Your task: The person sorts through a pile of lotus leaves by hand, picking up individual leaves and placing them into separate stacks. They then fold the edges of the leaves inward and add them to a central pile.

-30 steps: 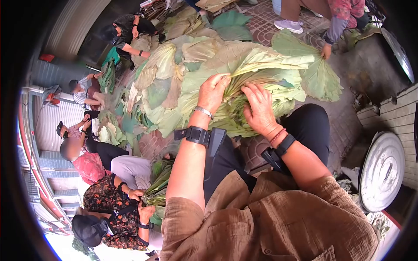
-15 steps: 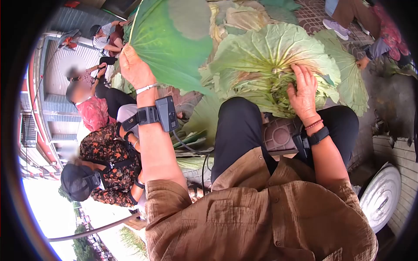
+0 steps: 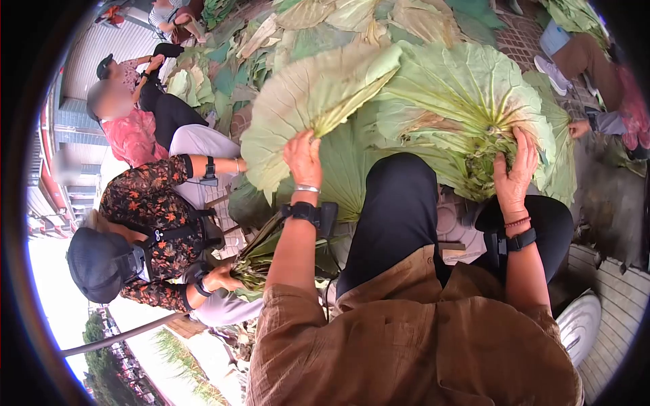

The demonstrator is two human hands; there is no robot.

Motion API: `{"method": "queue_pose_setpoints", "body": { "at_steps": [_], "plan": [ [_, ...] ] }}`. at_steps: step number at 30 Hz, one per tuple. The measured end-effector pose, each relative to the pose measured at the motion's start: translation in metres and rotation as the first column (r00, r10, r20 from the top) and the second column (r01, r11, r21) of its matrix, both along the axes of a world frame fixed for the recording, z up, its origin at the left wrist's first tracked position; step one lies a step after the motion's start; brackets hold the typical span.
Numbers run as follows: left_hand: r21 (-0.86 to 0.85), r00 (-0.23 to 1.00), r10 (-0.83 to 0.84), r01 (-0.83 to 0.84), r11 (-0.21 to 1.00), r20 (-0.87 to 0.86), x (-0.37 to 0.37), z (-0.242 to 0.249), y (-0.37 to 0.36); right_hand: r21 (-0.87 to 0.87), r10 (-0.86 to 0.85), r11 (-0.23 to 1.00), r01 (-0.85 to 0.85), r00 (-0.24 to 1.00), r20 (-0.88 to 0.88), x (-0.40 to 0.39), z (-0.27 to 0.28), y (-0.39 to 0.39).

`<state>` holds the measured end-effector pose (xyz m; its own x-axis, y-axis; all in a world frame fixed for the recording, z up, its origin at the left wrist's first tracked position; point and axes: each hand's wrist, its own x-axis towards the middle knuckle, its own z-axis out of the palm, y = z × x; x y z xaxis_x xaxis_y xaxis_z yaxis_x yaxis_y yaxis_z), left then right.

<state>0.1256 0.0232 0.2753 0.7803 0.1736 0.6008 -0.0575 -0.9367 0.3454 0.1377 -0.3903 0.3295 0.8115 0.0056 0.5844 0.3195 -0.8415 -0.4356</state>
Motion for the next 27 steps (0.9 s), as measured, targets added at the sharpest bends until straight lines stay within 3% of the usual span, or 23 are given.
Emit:
{"method": "queue_pose_setpoints", "body": {
  "at_steps": [4, 5, 7, 8, 10, 12, 14, 17, 20, 23, 25, 27],
  "plan": [
    [-0.14, 0.944, 0.065, -0.116, 0.983, -0.325, -0.043, -0.117, 0.001, -0.018, -0.015, 1.0, 0.015, 1.0, -0.009, 0.0, 0.0, 0.003],
    [-0.149, 0.941, 0.072, -0.127, 0.981, -0.33, -0.054, -0.13, -0.004, -0.012, -0.013, 1.0, 0.013, 1.0, -0.004, 0.0, 0.001, 0.004],
    [-0.17, 0.853, 0.094, -0.208, 0.963, -0.514, -0.075, -0.152, -0.017, -0.015, -0.016, 1.0, 0.016, 1.0, -0.005, 0.001, 0.003, 0.007],
    [-0.178, 0.849, 0.098, -0.219, 0.959, -0.519, -0.083, -0.161, -0.022, -0.024, -0.005, 1.0, 0.005, 1.0, -0.01, 0.001, 0.003, 0.008],
    [-0.225, 0.861, -0.053, -0.073, 0.972, -0.506, -0.095, -0.177, -0.03, -0.019, -0.011, 1.0, 0.011, 1.0, 0.006, 0.002, 0.003, 0.01],
    [-0.238, 0.854, -0.063, -0.073, 0.968, -0.516, -0.1, -0.197, -0.029, -0.027, -0.014, 1.0, 0.014, 1.0, 0.0, 0.002, 0.002, 0.012],
    [-0.462, 0.616, -0.255, -0.203, 0.863, -0.746, -0.102, -0.204, -0.029, -0.02, -0.015, 1.0, 0.016, 0.999, 0.041, 0.003, -0.002, 0.011],
    [-0.401, 0.635, -0.192, -0.202, 0.894, -0.748, -0.096, -0.204, -0.018, -0.027, -0.02, 0.999, 0.021, 0.999, 0.042, 0.005, -0.001, 0.012],
    [-0.357, 0.757, -0.078, -0.212, 0.91, -0.648, -0.067, -0.186, -0.005, -0.036, -0.038, 0.999, 0.039, 0.999, 0.022, 0.002, 0.002, 0.01],
    [-0.373, 0.806, -0.049, -0.219, 0.902, -0.591, -0.014, -0.113, -0.009, -0.011, -0.041, 0.999, 0.042, 0.999, 0.034, 0.003, -0.005, 0.004],
    [-0.372, 0.853, -0.097, -0.118, 0.921, -0.512, 0.016, -0.044, -0.032, -0.015, -0.043, 0.999, 0.044, 0.998, 0.045, 0.002, 0.0, 0.005],
    [-0.403, 0.935, -0.289, 0.188, 0.896, -0.206, 0.04, 0.01, -0.064, -0.027, -0.05, 0.998, 0.051, 0.998, 0.039, 0.002, -0.001, 0.002]
  ]
}}
